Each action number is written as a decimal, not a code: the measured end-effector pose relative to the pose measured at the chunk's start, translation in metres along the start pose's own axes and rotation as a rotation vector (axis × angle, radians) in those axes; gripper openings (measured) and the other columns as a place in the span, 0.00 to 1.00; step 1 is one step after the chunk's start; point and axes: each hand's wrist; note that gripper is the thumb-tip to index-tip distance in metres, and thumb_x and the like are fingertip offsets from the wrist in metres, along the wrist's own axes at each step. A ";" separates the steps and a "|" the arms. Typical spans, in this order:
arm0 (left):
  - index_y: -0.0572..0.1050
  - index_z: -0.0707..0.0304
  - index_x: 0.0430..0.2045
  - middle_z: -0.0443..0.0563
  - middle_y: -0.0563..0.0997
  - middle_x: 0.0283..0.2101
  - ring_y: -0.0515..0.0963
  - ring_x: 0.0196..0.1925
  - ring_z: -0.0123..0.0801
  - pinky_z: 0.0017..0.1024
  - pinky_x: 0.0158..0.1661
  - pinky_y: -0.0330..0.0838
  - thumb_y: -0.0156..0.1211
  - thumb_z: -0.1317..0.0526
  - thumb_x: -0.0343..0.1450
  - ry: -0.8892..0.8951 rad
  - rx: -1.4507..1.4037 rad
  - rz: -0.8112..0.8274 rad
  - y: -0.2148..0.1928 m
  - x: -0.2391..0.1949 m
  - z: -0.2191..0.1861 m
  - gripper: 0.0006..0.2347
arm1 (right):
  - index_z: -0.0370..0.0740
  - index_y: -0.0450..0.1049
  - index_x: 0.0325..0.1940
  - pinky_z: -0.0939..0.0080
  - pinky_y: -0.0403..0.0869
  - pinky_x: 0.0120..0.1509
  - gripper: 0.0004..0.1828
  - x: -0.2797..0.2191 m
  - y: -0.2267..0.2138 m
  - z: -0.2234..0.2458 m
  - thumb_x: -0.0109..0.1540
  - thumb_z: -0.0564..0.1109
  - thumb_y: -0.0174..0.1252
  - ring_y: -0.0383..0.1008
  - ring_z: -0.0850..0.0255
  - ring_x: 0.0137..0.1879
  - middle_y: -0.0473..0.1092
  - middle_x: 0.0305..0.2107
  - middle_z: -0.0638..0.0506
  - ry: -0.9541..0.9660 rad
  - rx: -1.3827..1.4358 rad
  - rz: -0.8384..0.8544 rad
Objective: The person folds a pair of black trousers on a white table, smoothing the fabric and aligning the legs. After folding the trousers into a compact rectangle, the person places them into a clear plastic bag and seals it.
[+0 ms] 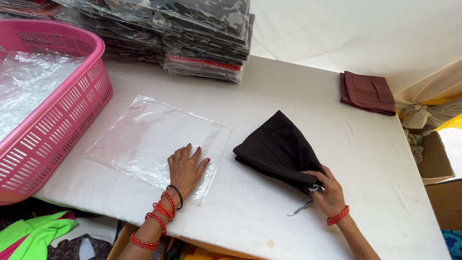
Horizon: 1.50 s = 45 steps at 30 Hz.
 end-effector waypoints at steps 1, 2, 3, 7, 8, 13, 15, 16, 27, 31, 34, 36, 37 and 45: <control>0.76 0.64 0.53 0.68 0.70 0.61 0.66 0.63 0.58 0.52 0.59 0.56 0.55 0.47 0.72 0.002 -0.004 0.001 0.001 0.002 -0.002 0.22 | 0.48 0.79 0.53 0.65 0.80 0.39 0.32 0.002 0.000 0.013 0.49 0.25 0.57 0.80 0.59 0.46 0.69 0.58 0.48 0.003 -0.004 -0.001; 0.77 0.66 0.53 0.67 0.72 0.59 0.68 0.59 0.54 0.49 0.56 0.61 0.55 0.51 0.72 0.017 -0.045 -0.006 0.003 0.003 -0.004 0.20 | 0.48 0.78 0.55 0.64 0.80 0.40 0.33 0.003 0.000 0.026 0.48 0.25 0.58 0.80 0.57 0.46 0.67 0.58 0.46 0.008 -0.038 -0.007; 0.77 0.67 0.52 0.65 0.74 0.57 0.71 0.56 0.50 0.45 0.54 0.65 0.56 0.56 0.72 0.032 -0.087 -0.013 0.004 0.004 -0.007 0.18 | 0.48 0.77 0.57 0.63 0.80 0.41 0.35 0.005 0.000 0.040 0.48 0.25 0.60 0.79 0.56 0.46 0.65 0.59 0.45 0.015 -0.073 -0.013; 0.77 0.72 0.51 0.63 0.76 0.50 0.76 0.49 0.46 0.38 0.46 0.75 0.55 0.66 0.72 0.062 -0.099 0.039 0.008 0.010 -0.020 0.14 | 0.48 0.78 0.58 0.61 0.81 0.44 0.35 0.007 0.005 0.049 0.48 0.26 0.63 0.79 0.52 0.45 0.63 0.61 0.40 -0.063 -0.169 -0.038; 0.76 0.74 0.51 0.63 0.77 0.46 0.77 0.46 0.45 0.37 0.42 0.77 0.54 0.71 0.70 0.101 -0.125 0.027 0.014 0.012 -0.022 0.15 | 0.47 0.79 0.56 0.61 0.81 0.44 0.32 0.007 0.006 0.041 0.49 0.26 0.62 0.80 0.52 0.46 0.66 0.59 0.40 -0.109 -0.142 -0.050; 0.76 0.75 0.50 0.63 0.77 0.37 0.79 0.38 0.48 0.37 0.34 0.79 0.52 0.80 0.63 0.214 -0.235 -0.014 -0.005 0.016 -0.048 0.20 | 0.42 0.79 0.54 0.64 0.81 0.40 0.26 0.007 -0.011 -0.015 0.54 0.26 0.57 0.82 0.58 0.44 0.76 0.51 0.44 -0.086 0.022 -0.086; 0.77 0.74 0.41 0.64 0.77 0.35 0.78 0.39 0.49 0.38 0.35 0.79 0.53 0.80 0.65 0.212 -0.261 0.083 -0.007 0.018 -0.056 0.13 | 0.36 0.77 0.57 0.67 0.80 0.41 0.23 0.005 -0.032 -0.027 0.59 0.27 0.57 0.80 0.62 0.42 0.78 0.44 0.45 -0.017 0.163 -0.133; 0.77 0.74 0.41 0.64 0.77 0.35 0.78 0.39 0.49 0.38 0.35 0.79 0.53 0.80 0.65 0.215 -0.263 0.084 -0.001 0.019 -0.055 0.13 | 0.36 0.77 0.57 0.67 0.80 0.41 0.23 0.004 -0.043 -0.013 0.59 0.27 0.57 0.80 0.62 0.42 0.78 0.44 0.45 -0.015 0.160 -0.135; 0.79 0.74 0.42 0.63 0.84 0.44 0.81 0.44 0.49 0.40 0.48 0.78 0.54 0.75 0.69 0.315 -0.539 0.252 0.053 0.023 -0.072 0.11 | 0.31 0.78 0.55 0.68 0.76 0.48 0.16 0.005 -0.069 0.047 0.66 0.37 0.51 0.77 0.66 0.45 0.77 0.42 0.49 -0.247 0.315 -0.112; 0.76 0.71 0.48 0.61 0.82 0.49 0.81 0.50 0.46 0.37 0.51 0.77 0.63 0.67 0.68 0.265 -0.685 0.426 0.051 0.011 -0.067 0.15 | 0.29 0.78 0.57 0.64 0.68 0.41 0.16 -0.013 0.000 -0.044 0.70 0.39 0.50 0.70 0.62 0.38 0.73 0.34 0.44 0.014 0.536 -0.126; 0.71 0.67 0.57 0.62 0.77 0.55 0.76 0.56 0.48 0.38 0.53 0.71 0.71 0.64 0.63 0.230 -0.781 0.436 0.088 0.014 -0.047 0.26 | 0.32 0.79 0.56 0.61 0.70 0.38 0.15 -0.015 0.012 -0.010 0.67 0.39 0.55 0.72 0.59 0.35 0.74 0.33 0.43 0.114 0.451 -0.066; 0.71 0.69 0.54 0.61 0.79 0.53 0.78 0.55 0.46 0.38 0.53 0.73 0.69 0.69 0.63 0.313 -0.803 0.330 0.125 0.024 -0.030 0.24 | 0.38 0.81 0.52 0.59 0.79 0.52 0.17 -0.020 0.011 0.012 0.60 0.38 0.58 0.81 0.59 0.47 0.80 0.43 0.47 -0.090 0.258 0.013; 0.71 0.69 0.54 0.61 0.79 0.53 0.78 0.55 0.46 0.38 0.53 0.73 0.69 0.69 0.63 0.314 -0.805 0.332 0.106 0.028 -0.036 0.24 | 0.38 0.81 0.52 0.59 0.79 0.52 0.17 -0.023 0.010 0.007 0.60 0.38 0.58 0.81 0.59 0.47 0.80 0.43 0.47 -0.087 0.256 0.013; 0.66 0.49 0.68 0.54 0.78 0.26 0.71 0.23 0.26 0.31 0.32 0.72 0.55 0.73 0.65 -0.099 -0.824 0.509 0.004 0.041 -0.062 0.32 | 0.40 0.83 0.49 0.53 0.76 0.67 0.17 -0.034 0.011 -0.007 0.55 0.38 0.66 0.81 0.55 0.56 0.82 0.46 0.48 -0.189 0.238 0.096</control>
Point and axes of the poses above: each hand's wrist, its own x-axis towards the middle knuckle, its own y-axis out of the palm, z = x × y
